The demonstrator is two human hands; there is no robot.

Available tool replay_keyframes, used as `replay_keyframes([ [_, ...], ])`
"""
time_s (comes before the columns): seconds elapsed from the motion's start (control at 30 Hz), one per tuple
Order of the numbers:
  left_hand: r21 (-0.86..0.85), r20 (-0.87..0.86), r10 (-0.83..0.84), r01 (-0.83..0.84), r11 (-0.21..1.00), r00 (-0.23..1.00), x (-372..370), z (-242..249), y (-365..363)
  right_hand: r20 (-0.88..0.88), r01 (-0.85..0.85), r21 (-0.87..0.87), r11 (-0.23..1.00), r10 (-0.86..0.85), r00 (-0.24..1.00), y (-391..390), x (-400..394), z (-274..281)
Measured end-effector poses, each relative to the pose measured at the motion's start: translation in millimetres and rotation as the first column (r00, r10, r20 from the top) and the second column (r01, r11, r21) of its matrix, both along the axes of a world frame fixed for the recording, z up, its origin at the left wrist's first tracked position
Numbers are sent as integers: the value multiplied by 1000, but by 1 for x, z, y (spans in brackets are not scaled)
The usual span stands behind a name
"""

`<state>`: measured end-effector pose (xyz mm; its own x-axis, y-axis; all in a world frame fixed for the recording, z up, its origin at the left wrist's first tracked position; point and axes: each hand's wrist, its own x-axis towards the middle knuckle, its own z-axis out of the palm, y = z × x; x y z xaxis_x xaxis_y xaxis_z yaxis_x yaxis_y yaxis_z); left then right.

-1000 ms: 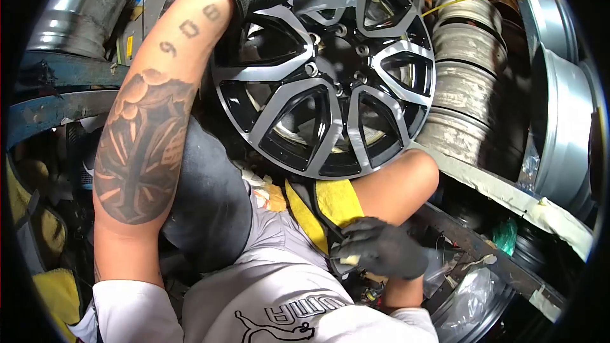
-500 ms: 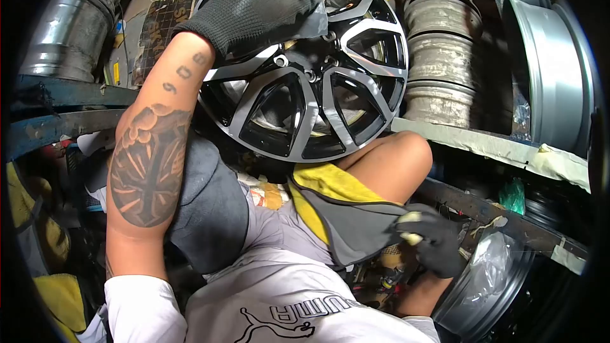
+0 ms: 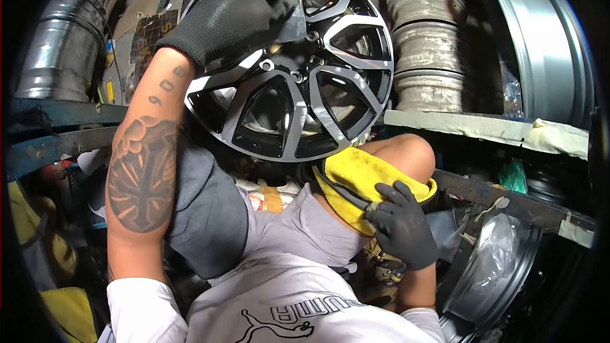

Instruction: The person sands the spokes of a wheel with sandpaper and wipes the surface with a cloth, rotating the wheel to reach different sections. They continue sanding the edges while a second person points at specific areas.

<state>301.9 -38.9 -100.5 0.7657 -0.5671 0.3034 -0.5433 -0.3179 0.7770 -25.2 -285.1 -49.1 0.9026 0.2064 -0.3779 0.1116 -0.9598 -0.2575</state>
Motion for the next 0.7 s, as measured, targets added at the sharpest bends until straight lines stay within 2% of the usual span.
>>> replay_keyframes([
  [0.03, 16, 62, 5, -6, 1000, 998, 4, -13, 0, -85, -58, -68, 996, 52, 995, -2, 0, -6],
  [0.1, -18, 152, 18, -15, 1000, 988, 1, -11, 2, 77, 58, 0, 998, -58, 995, -10, 2, 0],
  [0.17, 33, 78, 55, -58, 998, 995, -3, -5, 8, 279, 129, 67, 989, -142, 950, -25, 5, 5],
  [0.2, 55, 40, 71, -73, 996, 997, -6, -2, 9, 377, 157, 32, 987, -157, 913, -30, 15, 15],
  [0.27, 123, 247, 45, -78, 989, 968, 0, -6, 14, 513, 184, -259, 948, -27, 858, -29, 27, 34],
  [0.3, 157, 347, 31, -91, 983, 937, 4, -9, 18, 521, 217, -180, 960, -94, 849, -22, 24, 37],
  [0.37, 116, 243, 50, -80, 990, 969, 7, -13, 23, 516, 274, -14, 962, -228, 826, 5, 10, 37],
  [0.4, 97, 188, 54, -74, 993, 981, 8, -13, 26, 396, 215, 125, 969, -247, 884, 16, -1, 33],
  [0.43, 37, 155, 27, -33, 999, 988, 8, -12, 29, 229, 123, 174, 977, -162, 960, 21, -14, 28],
  [0.47, -27, 123, -6, 10, 1000, 992, 8, -10, 30, 61, 115, 284, 952, -138, 989, 31, -20, 27],
  [0.5, -91, 92, -44, 52, 994, 995, 7, -7, 31, 39, 129, 234, 964, -142, 989, 35, -29, 26],
  [0.6, 173, 109, 83, -101, 980, 991, 1, 7, 39, -73, 138, 59, 989, -134, 988, 40, -69, 11],
  [0.63, 129, 89, 81, -92, 987, 993, 0, 7, 41, -113, 131, -5, 991, -130, 985, 41, -81, 10],
  [0.7, 23, 55, 87, -88, 996, 995, 3, 3, 42, -390, 315, 216, 924, -214, 896, 48, -94, 22],
])
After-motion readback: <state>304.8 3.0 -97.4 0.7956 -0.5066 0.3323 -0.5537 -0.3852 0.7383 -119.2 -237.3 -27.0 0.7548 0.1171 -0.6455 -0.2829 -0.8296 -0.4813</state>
